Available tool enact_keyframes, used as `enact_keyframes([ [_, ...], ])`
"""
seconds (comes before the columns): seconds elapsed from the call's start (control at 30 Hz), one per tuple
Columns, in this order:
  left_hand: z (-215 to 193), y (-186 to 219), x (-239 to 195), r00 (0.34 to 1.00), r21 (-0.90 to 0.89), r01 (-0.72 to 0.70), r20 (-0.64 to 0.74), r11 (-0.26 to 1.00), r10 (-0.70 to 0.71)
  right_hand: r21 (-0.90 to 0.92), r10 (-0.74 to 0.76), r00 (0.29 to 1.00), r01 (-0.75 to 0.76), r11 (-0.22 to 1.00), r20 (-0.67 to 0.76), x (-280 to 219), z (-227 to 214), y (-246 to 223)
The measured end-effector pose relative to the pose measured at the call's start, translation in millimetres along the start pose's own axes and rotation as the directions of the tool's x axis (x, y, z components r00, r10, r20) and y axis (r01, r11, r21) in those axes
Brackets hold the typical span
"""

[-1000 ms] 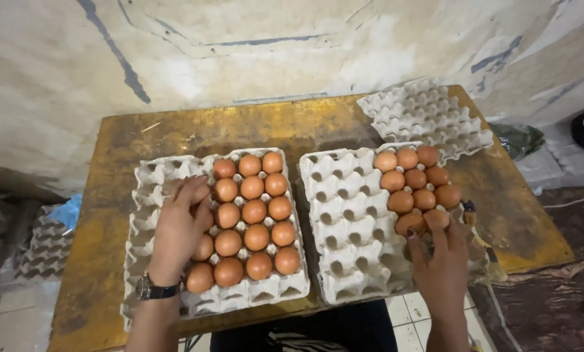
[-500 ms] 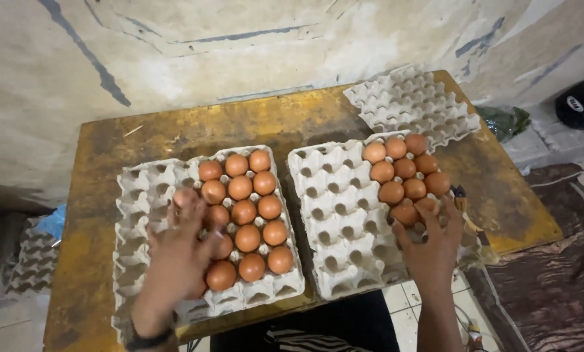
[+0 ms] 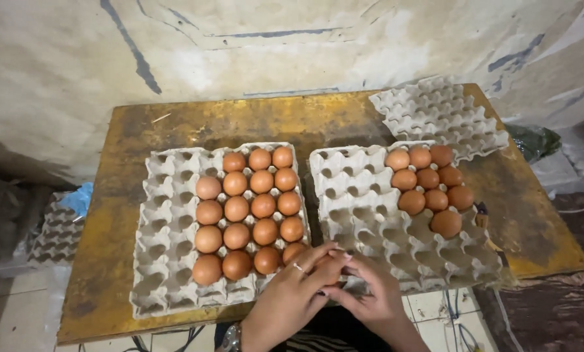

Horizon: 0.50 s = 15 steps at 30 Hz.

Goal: The person transfers brown eggs from one egg tray to another on a wooden table. They pick up eggs one by one and place them into empty slots in a second tray, filling it row by row. The person occasionally adjusts the position of the trays and continues until the second tray is full.

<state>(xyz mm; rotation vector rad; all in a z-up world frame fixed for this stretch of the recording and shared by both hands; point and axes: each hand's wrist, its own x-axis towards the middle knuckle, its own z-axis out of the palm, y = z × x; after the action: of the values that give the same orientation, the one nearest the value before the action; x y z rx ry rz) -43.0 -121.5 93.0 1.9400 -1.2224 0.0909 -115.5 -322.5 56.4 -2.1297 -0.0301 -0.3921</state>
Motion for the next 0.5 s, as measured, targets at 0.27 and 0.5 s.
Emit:
enact_keyframes([
  [0.27,-64.9,-43.6,-16.0,0.935,-0.040,0.349,-0.042,0.936,-0.351,-0.368,0.513,0.724,-0.683,0.632,-0.462,31.6,-77.1,22.9],
  [0.5,-140.8,-131.3,34.2,0.734,0.103,0.665,-0.270,0.740,-0.623,-0.669,-0.113,0.879,-0.263,0.695,-0.462,25.7,-97.2,83.7],
])
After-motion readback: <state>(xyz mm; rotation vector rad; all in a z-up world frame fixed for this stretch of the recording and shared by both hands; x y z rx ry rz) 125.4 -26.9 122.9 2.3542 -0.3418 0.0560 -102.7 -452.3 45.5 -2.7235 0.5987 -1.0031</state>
